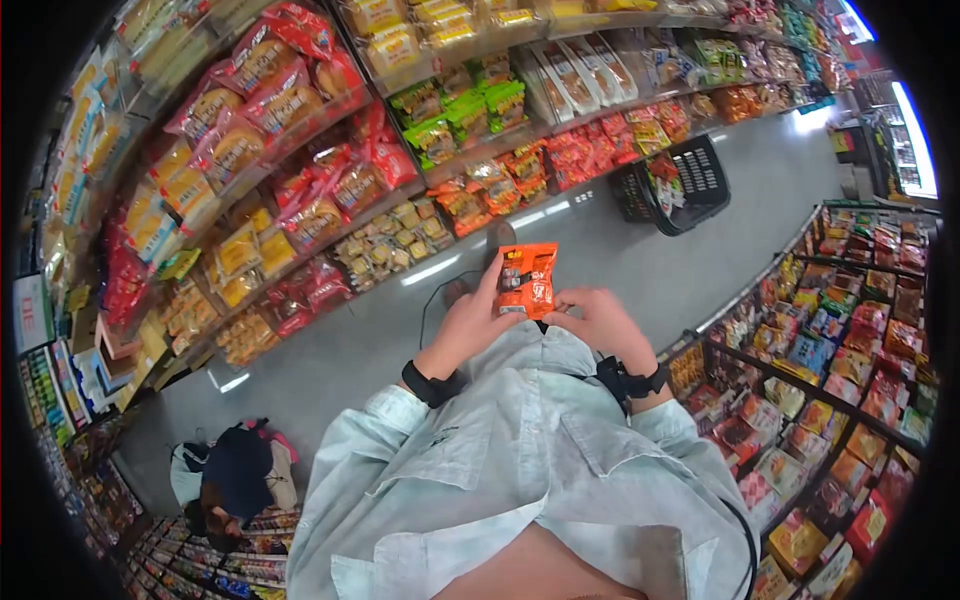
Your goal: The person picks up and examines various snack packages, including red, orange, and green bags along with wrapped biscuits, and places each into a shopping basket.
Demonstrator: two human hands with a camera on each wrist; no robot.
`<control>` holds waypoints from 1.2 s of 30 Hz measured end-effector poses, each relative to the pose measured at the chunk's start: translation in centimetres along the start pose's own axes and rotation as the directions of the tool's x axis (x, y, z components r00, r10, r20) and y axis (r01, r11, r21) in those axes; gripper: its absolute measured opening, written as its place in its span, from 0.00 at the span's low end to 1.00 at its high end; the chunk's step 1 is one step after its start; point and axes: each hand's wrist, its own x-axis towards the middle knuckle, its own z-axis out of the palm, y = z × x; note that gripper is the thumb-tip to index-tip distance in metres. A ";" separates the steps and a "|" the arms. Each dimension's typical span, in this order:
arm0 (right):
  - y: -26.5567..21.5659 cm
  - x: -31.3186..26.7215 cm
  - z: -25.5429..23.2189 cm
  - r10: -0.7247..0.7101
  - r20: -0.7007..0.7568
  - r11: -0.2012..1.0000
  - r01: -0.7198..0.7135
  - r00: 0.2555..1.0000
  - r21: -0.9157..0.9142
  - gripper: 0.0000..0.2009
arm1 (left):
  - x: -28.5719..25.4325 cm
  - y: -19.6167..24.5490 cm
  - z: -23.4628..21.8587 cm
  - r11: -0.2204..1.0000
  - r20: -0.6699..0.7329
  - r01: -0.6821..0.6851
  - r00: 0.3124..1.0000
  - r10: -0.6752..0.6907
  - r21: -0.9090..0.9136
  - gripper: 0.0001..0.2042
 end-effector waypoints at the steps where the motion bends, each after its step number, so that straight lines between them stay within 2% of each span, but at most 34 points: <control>1: 0.2 -1.5 0.5 0.008 -0.013 1.000 -0.008 1.000 -0.020 0.10 | -0.6 -0.3 1.2 1.000 0.034 0.008 0.999 -0.009 0.017 0.54; 4: 0.9 -5.0 1.5 0.031 -0.062 0.999 -0.032 0.998 -0.020 0.10 | -2.2 -1.0 4.0 0.994 0.153 0.040 0.987 -0.055 0.101 0.53; 8: 1.7 -9.1 2.0 0.101 -0.127 0.991 -0.089 0.987 0.096 0.11 | -2.5 -1.2 6.2 0.988 0.176 -0.069 0.983 0.044 0.139 0.47; 13: 5.3 -14.0 1.7 0.105 -0.269 0.980 -0.053 0.957 0.191 0.11 | -1.1 2.2 9.3 0.937 0.218 -0.228 0.960 0.173 0.264 0.37; 14: 6.3 -15.3 1.4 0.119 -0.299 0.973 -0.052 0.947 0.223 0.11 | -0.7 3.2 10.5 0.929 0.246 -0.232 0.956 0.163 0.287 0.36; 18: 12.1 -22.2 -0.1 0.238 -0.408 0.934 -0.093 0.881 0.345 0.12 | 1.8 7.7 18.6 0.878 0.360 -0.300 0.919 0.161 0.372 0.30; 23: 19.0 -32.4 -0.5 0.455 -0.489 0.788 -0.082 0.744 0.610 0.14 | 3.2 13.0 30.6 0.832 0.558 -0.365 0.826 0.082 0.418 0.28; 25: 20.7 -35.9 -0.9 0.527 -0.458 0.672 -0.022 0.716 0.740 0.14 | 3.9 15.0 34.4 0.825 0.641 -0.370 0.767 0.013 0.426 0.28; 28: 23.9 -38.8 -0.2 0.562 -0.491 0.567 0.122 0.665 0.814 0.14 | 4.8 18.0 38.2 0.814 0.678 -0.425 0.733 0.054 0.395 0.25; 30: 25.4 -39.6 0.0 0.558 -0.543 0.529 0.235 0.627 0.815 0.13 | 6.3 17.9 40.2 0.918 0.690 -0.330 0.718 0.093 0.220 0.25; 31: 25.9 -39.9 -0.1 0.574 -0.552 0.542 0.225 0.604 0.810 0.14 | 7.0 17.9 41.0 0.954 0.693 -0.270 0.713 0.108 0.129 0.25; 32: 26.5 -39.9 -0.4 0.591 -0.561 0.556 0.212 0.579 0.804 0.14 | 7.8 18.0 41.2 0.959 0.746 -0.250 0.663 0.067 0.136 0.27; 33: 26.8 -39.8 -1.1 0.608 -0.572 0.570 0.198 0.551 0.797 0.15 | 8.6 18.3 41.7 0.989 0.782 -0.145 0.620 0.066 0.031 0.28; 35: 26.9 -39.6 -2.9 0.595 -0.545 0.483 0.279 0.591 0.830 0.18 | 10.7 18.7 42.9 0.982 0.843 0.085 0.529 0.098 -0.167 0.31; 36: 27.0 -39.3 -4.0 0.584 -0.536 0.442 0.316 0.609 0.840 0.20 | 12.2 19.1 43.2 0.984 0.885 0.092 0.456 0.094 -0.152 0.34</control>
